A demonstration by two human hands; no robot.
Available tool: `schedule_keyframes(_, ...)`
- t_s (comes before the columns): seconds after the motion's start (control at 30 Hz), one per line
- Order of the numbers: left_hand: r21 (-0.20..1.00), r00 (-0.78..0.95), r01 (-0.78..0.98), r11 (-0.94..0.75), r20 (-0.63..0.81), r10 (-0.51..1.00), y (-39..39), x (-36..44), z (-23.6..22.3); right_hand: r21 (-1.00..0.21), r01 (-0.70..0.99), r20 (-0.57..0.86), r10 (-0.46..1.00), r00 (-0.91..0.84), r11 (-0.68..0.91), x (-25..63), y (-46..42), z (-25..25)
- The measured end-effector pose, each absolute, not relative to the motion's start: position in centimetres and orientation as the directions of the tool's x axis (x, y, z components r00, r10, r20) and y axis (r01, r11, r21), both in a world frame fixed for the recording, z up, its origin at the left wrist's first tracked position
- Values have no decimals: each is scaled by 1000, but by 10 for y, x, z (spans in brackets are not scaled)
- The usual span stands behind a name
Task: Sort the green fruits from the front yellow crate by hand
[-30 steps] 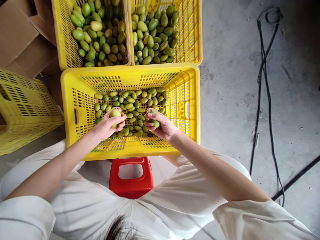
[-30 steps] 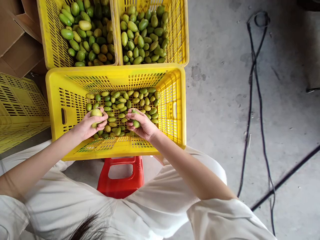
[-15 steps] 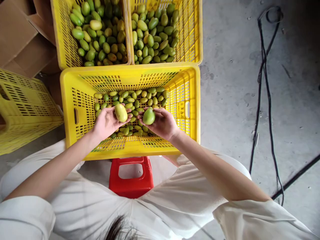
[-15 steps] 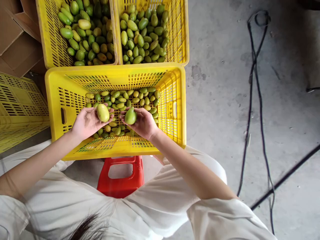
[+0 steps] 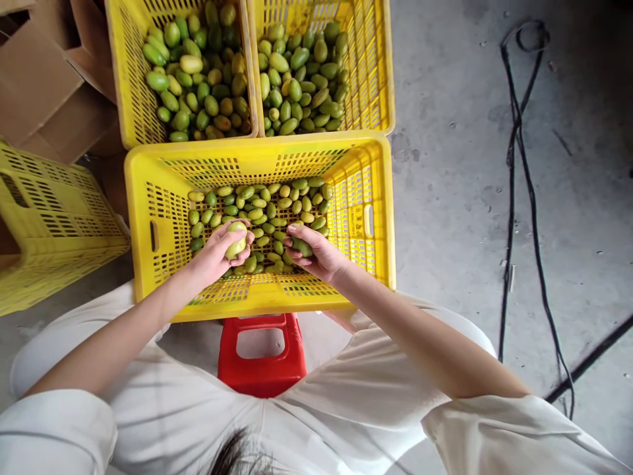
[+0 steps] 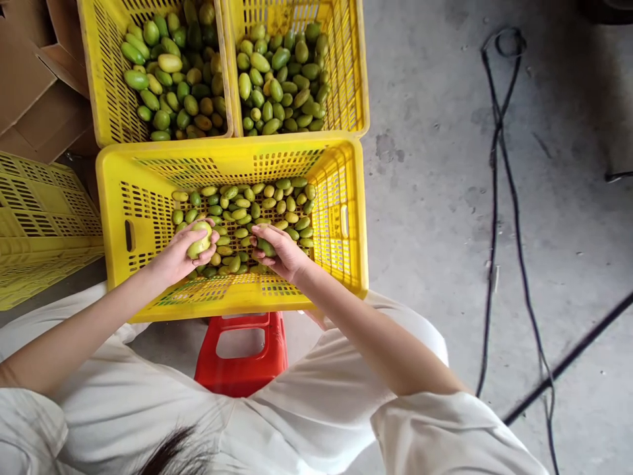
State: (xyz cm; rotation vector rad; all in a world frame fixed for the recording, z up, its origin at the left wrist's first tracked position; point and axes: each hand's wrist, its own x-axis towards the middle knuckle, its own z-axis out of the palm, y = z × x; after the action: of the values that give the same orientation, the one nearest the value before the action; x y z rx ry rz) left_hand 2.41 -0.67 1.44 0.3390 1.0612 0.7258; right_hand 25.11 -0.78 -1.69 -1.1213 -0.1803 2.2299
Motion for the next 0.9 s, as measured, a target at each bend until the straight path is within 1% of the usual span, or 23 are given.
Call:
schedule_keyframes(0.07, 550, 285, -415, 725, -678, 678, -5, 24, 16, -383, -460, -677, 582, -450, -801, 251, -9, -20)
schedule_keyframes(0.17, 507, 225, -511, 694, -700, 678, -4, 24, 19, -346, -480, -668, 571, -478, -806, 251, -7, -19)
schedule_keyframes(0.23, 517, 175, -541, 663, -702, 691, -5, 24, 21, -318, -520, -657, 579, -482, -793, 251, -4, -16)
schedule_keyframes(0.33, 585, 156, -509, 632, -659, 736, -6, 22, 22, -312, -556, -640, 603, -476, -770, 250, -1, -9)
schedule_keyframes(0.43, 632, 235, -436, 641, -608, 759, -6, 19, 21, -346, -547, -628, 621, -469, -763, 249, -2, -6)
schedule_keyframes(0.53, 631, 309, -389, 672, -597, 740, -6, 16, 20, -359, -536, -628, 623, -467, -764, 249, -4, -8)
schedule_keyframes(0.73, 628, 318, -328, 706, -630, 708, -7, 19, 19, -375, -540, -612, 639, -466, -753, 250, -6, -10)
schedule_keyframes(0.83, 605, 337, -375, 703, -618, 711, -5, 21, 20, -401, -506, -638, 629, -444, -763, 248, -6, -8)
schedule_keyframes(0.9, 563, 320, -429, 706, -637, 702, -4, 22, 22, -377, -505, -664, 607, -437, -776, 248, -4, -5)
